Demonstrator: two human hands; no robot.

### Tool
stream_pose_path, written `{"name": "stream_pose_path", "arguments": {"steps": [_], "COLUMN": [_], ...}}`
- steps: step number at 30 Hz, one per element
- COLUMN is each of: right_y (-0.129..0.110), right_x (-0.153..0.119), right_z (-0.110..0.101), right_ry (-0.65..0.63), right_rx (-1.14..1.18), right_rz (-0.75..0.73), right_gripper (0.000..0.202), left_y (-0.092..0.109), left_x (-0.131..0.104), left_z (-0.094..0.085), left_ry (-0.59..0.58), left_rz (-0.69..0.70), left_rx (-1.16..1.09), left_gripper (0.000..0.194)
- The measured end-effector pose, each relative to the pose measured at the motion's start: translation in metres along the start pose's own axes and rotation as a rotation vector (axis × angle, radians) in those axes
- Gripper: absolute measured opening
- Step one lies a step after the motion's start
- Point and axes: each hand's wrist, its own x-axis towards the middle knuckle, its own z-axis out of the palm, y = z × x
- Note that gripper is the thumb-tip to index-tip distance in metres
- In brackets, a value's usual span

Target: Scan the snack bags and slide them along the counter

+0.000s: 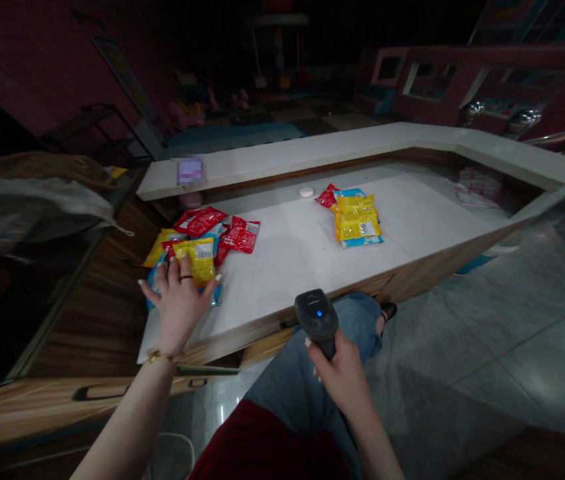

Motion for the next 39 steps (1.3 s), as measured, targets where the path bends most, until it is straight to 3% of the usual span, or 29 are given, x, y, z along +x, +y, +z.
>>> {"name": "stream_pose_path", "arguments": {"steps": [7, 12, 16, 19, 25, 29, 39], "right_y": [0.002, 0.001, 0.005, 0.008, 0.005, 0.003, -0.001], "right_x": [-0.003, -0.001, 0.000, 0.000, 0.002, 0.003, 0.011], "right_z": [-0.002, -0.001, 0.000, 0.000, -0.004, -0.007, -0.007], "right_ry": [0.026, 0.016, 0.005, 0.026, 0.053, 0.075, 0.063], "right_rx": [0.001, 0.006, 0.010, 0.007, -0.001, 0.001, -0.008], "right_rz": [0.013, 0.016, 0.003, 0.007, 0.007, 0.017, 0.010], "right_gripper": [0.037, 0.035, 0.032, 0.030, 0.028, 0.028, 0.022], "left_y": [0.006, 0.009, 0.026, 0.050, 0.101, 0.117, 0.119], "left_x": [0.008, 0.008, 0.008, 0.007, 0.018, 0.030, 0.013], "left_z": [0.014, 0.012, 0.010, 0.016, 0.040, 0.048, 0.071], "left_ry": [0.029, 0.047, 0.057, -0.022, -0.359, -0.556, -0.483], "left_rz": [-0.024, 0.028, 0.075, 0.216, 0.591, 0.749, 0.708], "left_rx": [-0.002, -0.052, -0.141, -0.265, -0.443, -0.409, -0.366], "left_gripper": [0.077, 0.069, 0.067, 0.071, 0.079, 0.080, 0.056]}}
